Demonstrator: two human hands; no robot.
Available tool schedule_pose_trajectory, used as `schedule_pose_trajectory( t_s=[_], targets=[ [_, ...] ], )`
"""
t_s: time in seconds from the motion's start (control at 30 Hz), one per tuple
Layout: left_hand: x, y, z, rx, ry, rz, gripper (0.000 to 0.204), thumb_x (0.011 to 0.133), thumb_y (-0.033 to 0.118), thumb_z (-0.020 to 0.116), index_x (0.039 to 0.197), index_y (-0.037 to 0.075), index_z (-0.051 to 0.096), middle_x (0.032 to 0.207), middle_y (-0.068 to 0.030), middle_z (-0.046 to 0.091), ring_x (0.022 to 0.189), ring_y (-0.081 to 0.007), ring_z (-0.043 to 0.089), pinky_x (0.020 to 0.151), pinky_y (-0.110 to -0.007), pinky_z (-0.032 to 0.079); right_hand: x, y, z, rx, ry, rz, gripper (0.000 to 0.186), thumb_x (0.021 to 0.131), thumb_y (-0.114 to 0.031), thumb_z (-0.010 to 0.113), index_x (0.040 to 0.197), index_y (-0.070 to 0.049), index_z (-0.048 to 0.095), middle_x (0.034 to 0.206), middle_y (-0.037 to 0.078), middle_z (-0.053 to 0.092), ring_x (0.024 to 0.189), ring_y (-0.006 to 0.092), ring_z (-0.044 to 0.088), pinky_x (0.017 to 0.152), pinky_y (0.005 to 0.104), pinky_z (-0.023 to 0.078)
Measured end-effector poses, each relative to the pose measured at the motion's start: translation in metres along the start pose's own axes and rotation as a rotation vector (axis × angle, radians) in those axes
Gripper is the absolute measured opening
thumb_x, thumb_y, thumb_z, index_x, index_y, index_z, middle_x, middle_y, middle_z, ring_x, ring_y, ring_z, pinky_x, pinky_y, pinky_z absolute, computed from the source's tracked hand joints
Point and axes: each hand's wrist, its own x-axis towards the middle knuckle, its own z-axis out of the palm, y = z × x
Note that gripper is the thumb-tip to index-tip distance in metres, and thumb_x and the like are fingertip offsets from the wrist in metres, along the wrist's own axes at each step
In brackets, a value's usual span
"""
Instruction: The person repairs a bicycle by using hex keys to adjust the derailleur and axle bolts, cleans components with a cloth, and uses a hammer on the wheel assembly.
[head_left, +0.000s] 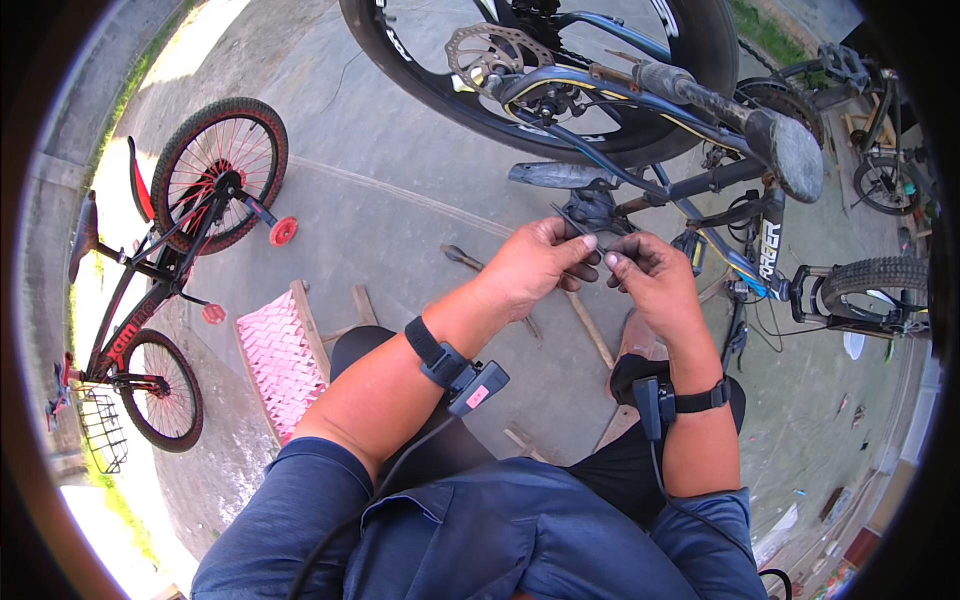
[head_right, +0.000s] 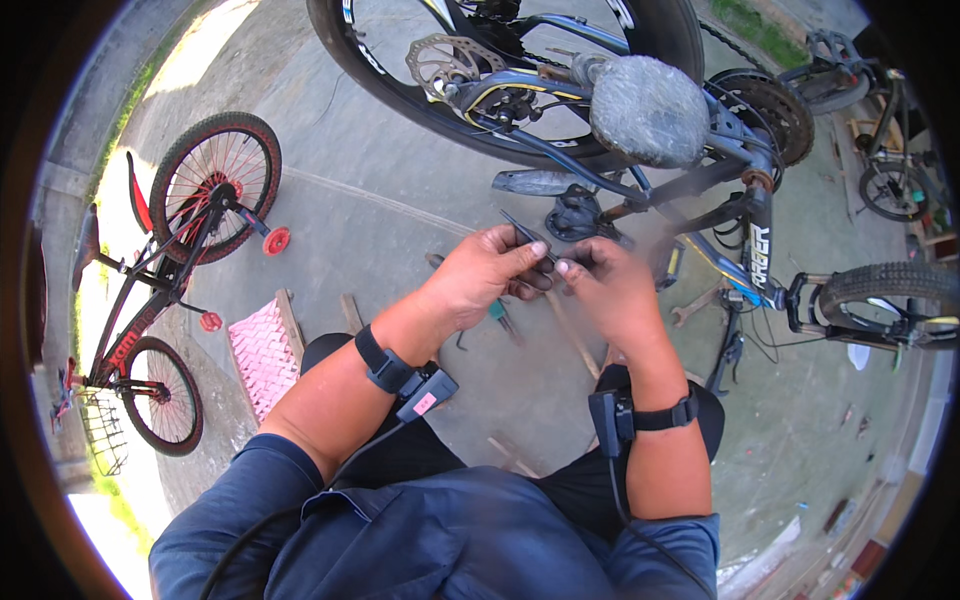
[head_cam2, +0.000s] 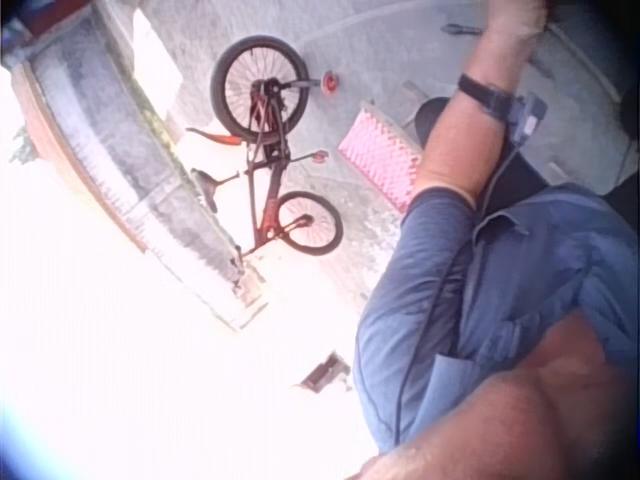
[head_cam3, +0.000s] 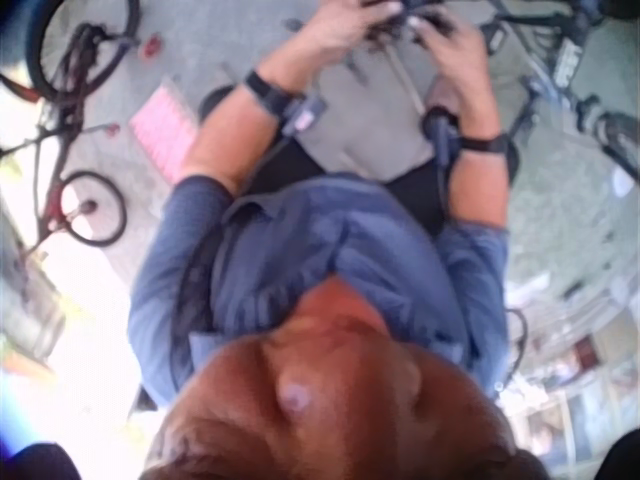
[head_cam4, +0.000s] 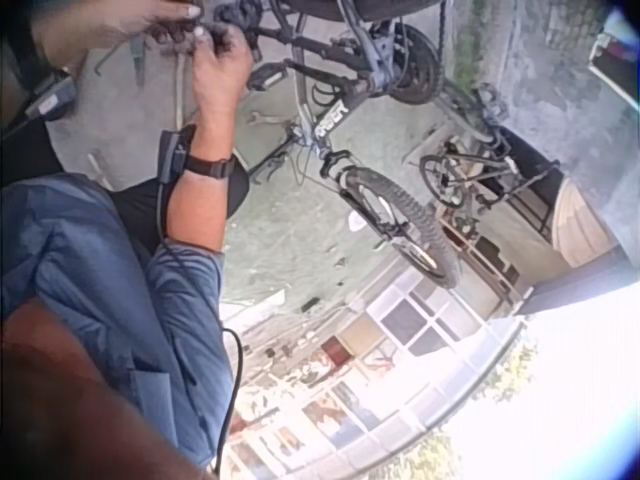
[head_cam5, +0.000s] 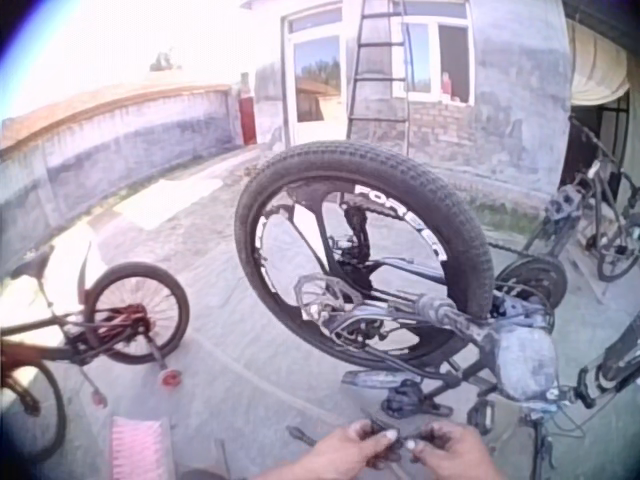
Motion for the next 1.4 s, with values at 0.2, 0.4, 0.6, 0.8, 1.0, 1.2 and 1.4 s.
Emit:
schedule_pose_trajectory(
  t_s=[0.2, 0.4, 0.6, 0.8, 1.0, 1.2, 1.4],
  targets=[
    [0.007, -0.006, -0.002, 0.031, 0.036, 0.084, 0.02, 0.095, 0.02, 0.058, 0.1, 0.001, 0.055, 0.09, -0.0073, 0.065, 0.077, -0.0135, 0.064, 0.064, -0.025, 0.051, 0.005, 0.015, 0.005, -0.066, 0.066, -0.206, 0.027, 0.081, -0.002, 0.069, 0.105, 0.003, 0.059, 0.098, 0.007, 0.063, 0.083, 0.0132, 0.061, 0.072, 0.0262, 0.05],
    [0.008, 0.022, -0.014, -0.051, 0.192, 0.172, 0.021, 0.096, 0.019, 0.054, 0.102, 0.0, 0.048, 0.099, -0.0127, 0.065, 0.085, -0.0214, 0.068, 0.064, -0.026, 0.053, 0.004, 0.004, 0.001, -0.064, 0.168, -0.15, 0.034, 0.083, -0.006, 0.067, 0.114, 0.002, 0.057, 0.103, 0.008, 0.064, 0.083, 0.0144, 0.063, 0.069, 0.0259, 0.05],
    [0.006, 0.003, -0.005, 0.013, 0.038, 0.124, 0.021, 0.095, 0.018, 0.055, 0.102, 0.0, 0.048, 0.098, -0.0141, 0.065, 0.084, -0.0224, 0.069, 0.063, -0.028, 0.054, 0.005, -0.003, 0.003, 0.129, 0.067, -0.018, 0.024, 0.09, -0.012, 0.061, 0.111, 0.0, 0.06, 0.093, 0.006, 0.065, 0.071, 0.0114, 0.064, 0.062, 0.0237, 0.048],
    [0.006, 0.0, -0.005, -0.006, 0.008, 0.109, 0.023, 0.093, 0.018, 0.059, 0.101, -0.002, 0.049, 0.096, -0.014, 0.065, 0.078, -0.0212, 0.069, 0.06, -0.028, 0.054, 0.007, 0.005, 0.003, 0.161, 0.097, -0.051, 0.016, 0.091, -0.012, 0.06, 0.103, 0.0, 0.061, 0.085, 0.004, 0.064, 0.068, 0.0131, 0.064, 0.058, 0.0226, 0.048],
    [-0.002, -0.003, 0.0, 1.011, 0.291, 0.777, 0.023, 0.079, 0.011, 0.071, 0.095, 0.001, 0.057, 0.086, -0.012, 0.061, 0.073, -0.0264, 0.064, 0.061, -0.035, 0.05, 0.007, 0.0, 0.0, 0.144, 0.115, -0.031, 0.015, 0.091, -0.01, 0.061, 0.101, 0.002, 0.061, 0.082, 0.005, 0.064, 0.068, 0.0127, 0.064, 0.058, 0.0226, 0.049],
    [-0.001, -0.016, 0.0, 1.143, 0.071, 0.832, 0.021, 0.078, 0.012, 0.07, 0.094, 0.004, 0.059, 0.082, -0.0134, 0.055, 0.072, -0.0352, 0.058, 0.062, -0.041, 0.047, 0.009, 0.003, 0.0, 0.139, 0.085, -0.038, 0.014, 0.09, -0.011, 0.062, 0.097, 0.001, 0.062, 0.081, 0.004, 0.064, 0.066, 0.0091, 0.062, 0.058, 0.0218, 0.047],
    [0.006, -0.009, 0.001, 0.818, 0.143, 0.513, 0.019, 0.091, 0.02, 0.06, 0.088, 0.002, 0.059, 0.079, -0.0118, 0.063, 0.068, -0.0229, 0.062, 0.06, -0.034, 0.047, 0.009, 0.0, -0.001, 0.165, 0.11, -0.068, 0.022, 0.09, -0.013, 0.062, 0.108, 0.0, 0.061, 0.089, 0.005, 0.065, 0.07, 0.0106, 0.063, 0.058, 0.0221, 0.046]
  ],
)
